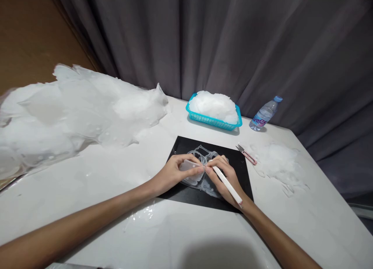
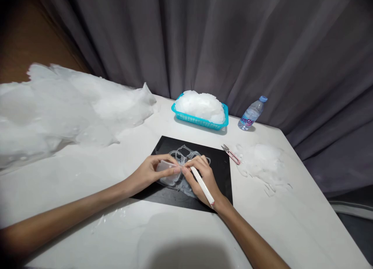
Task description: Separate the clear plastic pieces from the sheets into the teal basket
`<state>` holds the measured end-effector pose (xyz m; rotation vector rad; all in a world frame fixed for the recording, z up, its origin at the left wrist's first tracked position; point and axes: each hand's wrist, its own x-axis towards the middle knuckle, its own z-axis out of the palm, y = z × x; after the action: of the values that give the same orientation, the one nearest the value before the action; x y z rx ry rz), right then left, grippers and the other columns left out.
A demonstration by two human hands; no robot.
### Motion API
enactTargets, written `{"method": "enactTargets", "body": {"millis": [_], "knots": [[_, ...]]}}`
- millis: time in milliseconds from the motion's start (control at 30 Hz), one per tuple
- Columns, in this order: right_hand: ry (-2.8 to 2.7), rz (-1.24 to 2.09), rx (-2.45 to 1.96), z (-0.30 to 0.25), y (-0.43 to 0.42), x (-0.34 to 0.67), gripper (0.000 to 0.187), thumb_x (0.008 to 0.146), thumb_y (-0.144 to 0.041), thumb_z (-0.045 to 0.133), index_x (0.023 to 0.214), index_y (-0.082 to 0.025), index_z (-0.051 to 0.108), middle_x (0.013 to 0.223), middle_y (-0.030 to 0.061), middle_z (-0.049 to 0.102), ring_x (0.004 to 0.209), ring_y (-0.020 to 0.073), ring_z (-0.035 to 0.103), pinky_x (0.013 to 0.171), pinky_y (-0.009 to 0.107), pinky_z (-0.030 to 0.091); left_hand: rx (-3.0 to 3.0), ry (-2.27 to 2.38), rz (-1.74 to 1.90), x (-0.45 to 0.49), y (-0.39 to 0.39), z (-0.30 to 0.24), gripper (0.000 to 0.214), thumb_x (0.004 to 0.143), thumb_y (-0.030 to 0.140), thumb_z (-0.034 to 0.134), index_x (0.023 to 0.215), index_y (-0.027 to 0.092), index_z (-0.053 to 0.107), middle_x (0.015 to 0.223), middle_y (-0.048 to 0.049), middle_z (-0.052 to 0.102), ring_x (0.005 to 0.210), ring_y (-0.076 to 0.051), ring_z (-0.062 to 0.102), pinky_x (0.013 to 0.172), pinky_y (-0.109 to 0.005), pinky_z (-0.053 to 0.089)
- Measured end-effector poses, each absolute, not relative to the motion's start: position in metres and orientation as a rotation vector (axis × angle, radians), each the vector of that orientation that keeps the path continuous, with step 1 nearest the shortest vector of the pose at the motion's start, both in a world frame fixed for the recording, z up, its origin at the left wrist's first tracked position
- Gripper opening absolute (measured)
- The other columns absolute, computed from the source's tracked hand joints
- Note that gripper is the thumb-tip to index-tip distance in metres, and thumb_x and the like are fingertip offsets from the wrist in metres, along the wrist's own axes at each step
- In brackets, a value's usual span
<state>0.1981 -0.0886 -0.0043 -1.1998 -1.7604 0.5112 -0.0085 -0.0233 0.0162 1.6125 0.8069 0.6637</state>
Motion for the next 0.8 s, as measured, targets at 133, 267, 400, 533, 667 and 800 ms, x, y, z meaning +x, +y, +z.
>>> {"method": "enactTargets", "body": {"millis": [133,267,400,533,667,800], "knots": [[-1.766,0.509,-1.218,-0.005,-0.088,0.197,0.016,0.101,-0.026,0.061,0.086,-0.023,0.065,0.082,0.0003,0.062,0.082,0.0188,0.055,0.085,0.036,0.042,1.891,0.759,0.738,-0.012,-0.029,0.012,0.022,0.097,0.038,0.07,0.088,0.018,0.073,0.085,-0.0026,0.072,0.08,-0.017,0.067,0.073,-0.026,0.05],[-1.775,0.381,-1.345,-0.011,-0.083,0.197,0.019,0.101,-0.022,0.058,0.083,-0.022,0.062,0.085,0.0019,0.062,0.084,0.0204,0.054,0.082,0.035,0.043,2.332,0.4,0.934,-0.015,-0.044,0.006,0.008,0.099,0.019,0.064,0.097,0.017,0.071,0.085,-0.0053,0.072,0.075,-0.017,0.068,0.068,-0.026,0.05],[-1.72,0.18,-1.504,-0.019,-0.077,0.205,0.014,0.103,-0.024,0.056,0.094,-0.021,0.066,0.091,0.0052,0.066,0.088,0.0229,0.056,0.081,0.035,0.045,2.092,0.496,0.806,-0.014,-0.048,0.014,0.009,0.102,0.024,0.064,0.103,0.018,0.071,0.094,-0.0046,0.075,0.083,-0.016,0.071,0.075,-0.025,0.054],[-1.652,-0.006,-1.541,-0.024,-0.074,0.216,0.014,0.102,-0.021,0.057,0.108,-0.02,0.069,0.098,0.0079,0.067,0.093,0.0255,0.058,0.085,0.038,0.048,1.685,0.674,0.715,-0.015,-0.036,0.024,0.018,0.099,0.036,0.07,0.098,0.018,0.073,0.094,-0.0037,0.076,0.085,-0.016,0.072,0.071,-0.023,0.055],[-1.604,-0.061,-1.465,-0.02,-0.079,0.218,0.015,0.103,-0.018,0.056,0.111,-0.018,0.068,0.099,0.0085,0.067,0.095,0.0249,0.06,0.087,0.04,0.049,1.471,0.573,0.692,-0.015,-0.03,0.026,0.016,0.098,0.034,0.071,0.098,0.018,0.071,0.099,-0.006,0.079,0.094,-0.019,0.076,0.085,-0.029,0.059],[-1.829,-0.042,-1.309,-0.011,-0.092,0.212,0.017,0.103,-0.013,0.055,0.112,-0.02,0.068,0.094,0.0067,0.064,0.089,0.0224,0.057,0.081,0.036,0.05,1.444,0.564,0.691,-0.015,-0.032,0.026,0.017,0.096,0.034,0.073,0.097,0.017,0.071,0.098,-0.0067,0.078,0.095,-0.021,0.075,0.085,-0.032,0.059]]}}
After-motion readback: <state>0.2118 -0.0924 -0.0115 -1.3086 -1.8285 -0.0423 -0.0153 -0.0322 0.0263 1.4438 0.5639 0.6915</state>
